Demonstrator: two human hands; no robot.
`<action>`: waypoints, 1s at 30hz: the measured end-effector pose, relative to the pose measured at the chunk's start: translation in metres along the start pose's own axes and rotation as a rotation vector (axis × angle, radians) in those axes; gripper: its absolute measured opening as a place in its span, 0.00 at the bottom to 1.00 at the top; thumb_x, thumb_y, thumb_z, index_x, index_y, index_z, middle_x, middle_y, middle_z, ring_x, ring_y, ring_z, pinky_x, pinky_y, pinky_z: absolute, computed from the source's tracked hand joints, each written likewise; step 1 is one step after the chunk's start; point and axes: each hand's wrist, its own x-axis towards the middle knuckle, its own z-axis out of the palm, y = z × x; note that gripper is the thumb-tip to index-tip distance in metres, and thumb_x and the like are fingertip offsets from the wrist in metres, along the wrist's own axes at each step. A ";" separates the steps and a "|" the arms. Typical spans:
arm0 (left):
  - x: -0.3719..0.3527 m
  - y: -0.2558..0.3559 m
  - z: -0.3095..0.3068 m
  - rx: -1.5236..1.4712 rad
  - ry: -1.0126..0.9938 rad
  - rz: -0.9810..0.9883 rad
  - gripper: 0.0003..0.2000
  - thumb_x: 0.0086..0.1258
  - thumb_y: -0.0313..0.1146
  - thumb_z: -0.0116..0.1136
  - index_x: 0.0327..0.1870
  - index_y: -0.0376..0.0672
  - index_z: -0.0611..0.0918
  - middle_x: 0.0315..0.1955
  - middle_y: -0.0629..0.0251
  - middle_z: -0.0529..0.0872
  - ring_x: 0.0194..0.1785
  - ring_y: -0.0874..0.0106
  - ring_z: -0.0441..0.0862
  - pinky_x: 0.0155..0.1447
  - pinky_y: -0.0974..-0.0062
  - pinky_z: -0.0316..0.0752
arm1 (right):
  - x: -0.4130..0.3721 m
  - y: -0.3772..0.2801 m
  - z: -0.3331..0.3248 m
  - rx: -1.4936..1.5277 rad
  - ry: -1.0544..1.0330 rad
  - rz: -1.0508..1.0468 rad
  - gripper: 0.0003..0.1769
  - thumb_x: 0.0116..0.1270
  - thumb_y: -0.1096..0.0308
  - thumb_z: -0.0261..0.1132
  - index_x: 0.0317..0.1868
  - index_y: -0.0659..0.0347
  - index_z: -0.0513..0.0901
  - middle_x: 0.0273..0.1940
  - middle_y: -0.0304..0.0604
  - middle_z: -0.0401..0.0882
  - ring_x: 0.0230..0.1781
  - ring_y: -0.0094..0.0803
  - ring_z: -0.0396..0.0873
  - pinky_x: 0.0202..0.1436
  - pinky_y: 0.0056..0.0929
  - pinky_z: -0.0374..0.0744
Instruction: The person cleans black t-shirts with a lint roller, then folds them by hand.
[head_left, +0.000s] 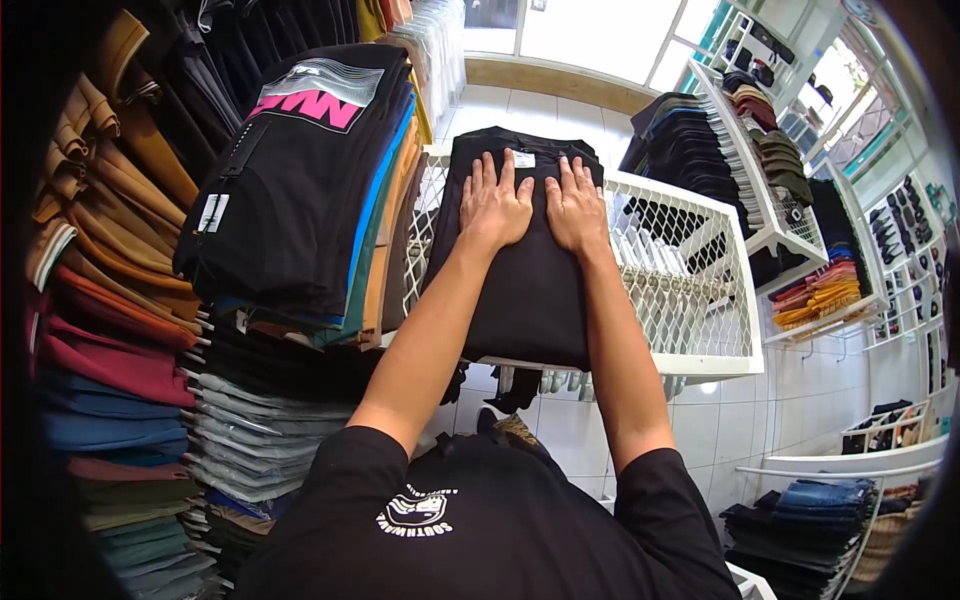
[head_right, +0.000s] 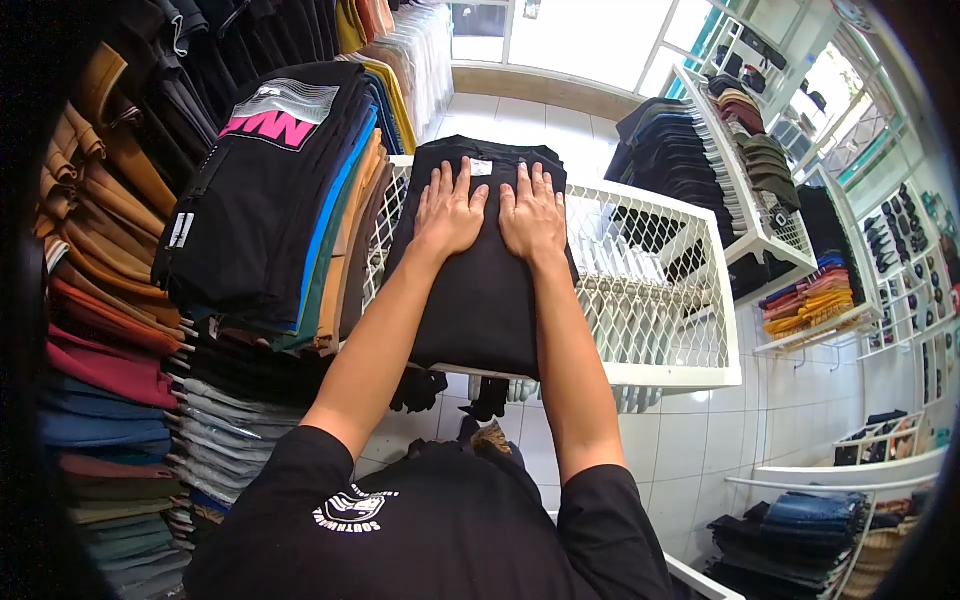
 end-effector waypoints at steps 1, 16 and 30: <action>0.000 0.001 -0.001 0.001 0.005 -0.001 0.36 0.84 0.56 0.38 0.86 0.47 0.52 0.84 0.42 0.51 0.87 0.48 0.46 0.87 0.53 0.43 | 0.001 0.001 0.002 0.014 -0.008 0.016 0.36 0.83 0.46 0.45 0.82 0.58 0.63 0.83 0.55 0.56 0.85 0.50 0.54 0.85 0.51 0.54; -0.157 -0.030 -0.045 0.073 0.131 0.306 0.26 0.85 0.45 0.42 0.79 0.46 0.71 0.79 0.46 0.67 0.82 0.48 0.60 0.83 0.47 0.53 | -0.168 -0.029 -0.044 -0.024 0.129 -0.015 0.31 0.84 0.50 0.50 0.79 0.58 0.69 0.78 0.56 0.67 0.81 0.53 0.63 0.82 0.55 0.59; -0.404 -0.133 -0.032 -0.225 -0.036 0.269 0.26 0.80 0.39 0.55 0.74 0.34 0.73 0.64 0.41 0.82 0.69 0.43 0.76 0.74 0.54 0.68 | -0.419 -0.074 0.019 0.256 0.187 0.130 0.18 0.69 0.67 0.68 0.58 0.61 0.86 0.67 0.66 0.75 0.66 0.62 0.76 0.70 0.51 0.74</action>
